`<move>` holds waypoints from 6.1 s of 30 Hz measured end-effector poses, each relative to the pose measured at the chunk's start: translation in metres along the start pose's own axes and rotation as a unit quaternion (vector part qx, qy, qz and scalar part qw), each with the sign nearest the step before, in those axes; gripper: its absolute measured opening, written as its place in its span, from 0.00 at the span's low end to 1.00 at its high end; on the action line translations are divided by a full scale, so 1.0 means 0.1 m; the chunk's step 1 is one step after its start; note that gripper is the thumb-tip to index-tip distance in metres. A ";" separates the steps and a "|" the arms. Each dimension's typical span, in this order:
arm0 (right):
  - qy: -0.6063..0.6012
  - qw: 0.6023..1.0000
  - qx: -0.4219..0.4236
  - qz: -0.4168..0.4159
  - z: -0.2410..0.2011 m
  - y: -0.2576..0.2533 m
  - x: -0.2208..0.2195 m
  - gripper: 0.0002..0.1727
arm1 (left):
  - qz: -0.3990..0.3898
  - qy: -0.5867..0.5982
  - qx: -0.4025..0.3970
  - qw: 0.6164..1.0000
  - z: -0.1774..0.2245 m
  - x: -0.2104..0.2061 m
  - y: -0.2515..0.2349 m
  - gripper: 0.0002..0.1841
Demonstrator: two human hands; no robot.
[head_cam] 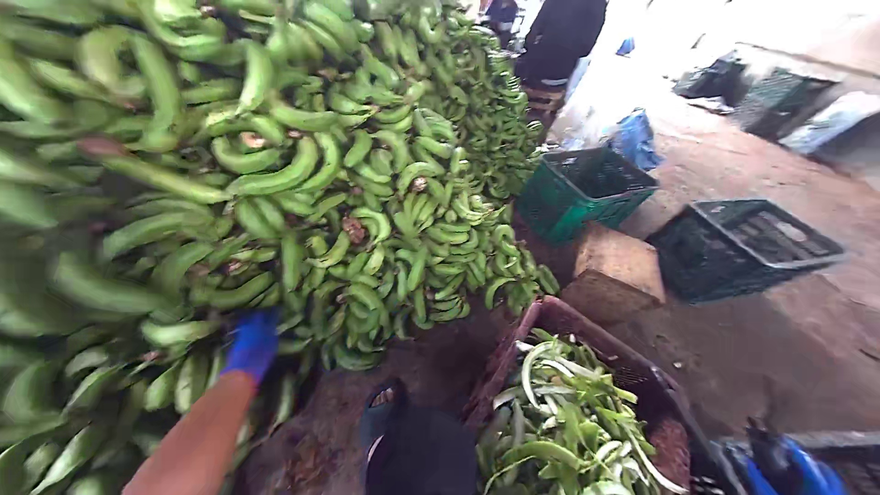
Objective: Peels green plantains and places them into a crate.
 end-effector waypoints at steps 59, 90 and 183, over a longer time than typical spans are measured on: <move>-0.262 0.935 0.157 -0.180 -1.03 0.85 -0.23 0.31 | -0.196 0.700 -0.344 0.595 4.84 1.13 1.90 0.24; -0.129 0.978 0.164 0.027 -1.04 0.24 0.31 0.32 | -0.209 0.487 -0.414 0.740 4.78 1.05 2.28 0.27; -0.182 0.945 0.204 -0.179 -1.05 0.62 -0.34 0.29 | -0.238 0.773 -0.228 0.543 4.72 0.72 1.75 0.21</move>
Point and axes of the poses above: each hand's wrist, its own y-axis away from the middle knuckle, its own x-axis out of the back of the hand, z = x × y, the point moved 10 cm from there along -y, towards the middle knuckle, and after that the axes turned 6 degrees about -x, right-handed, at the moved point
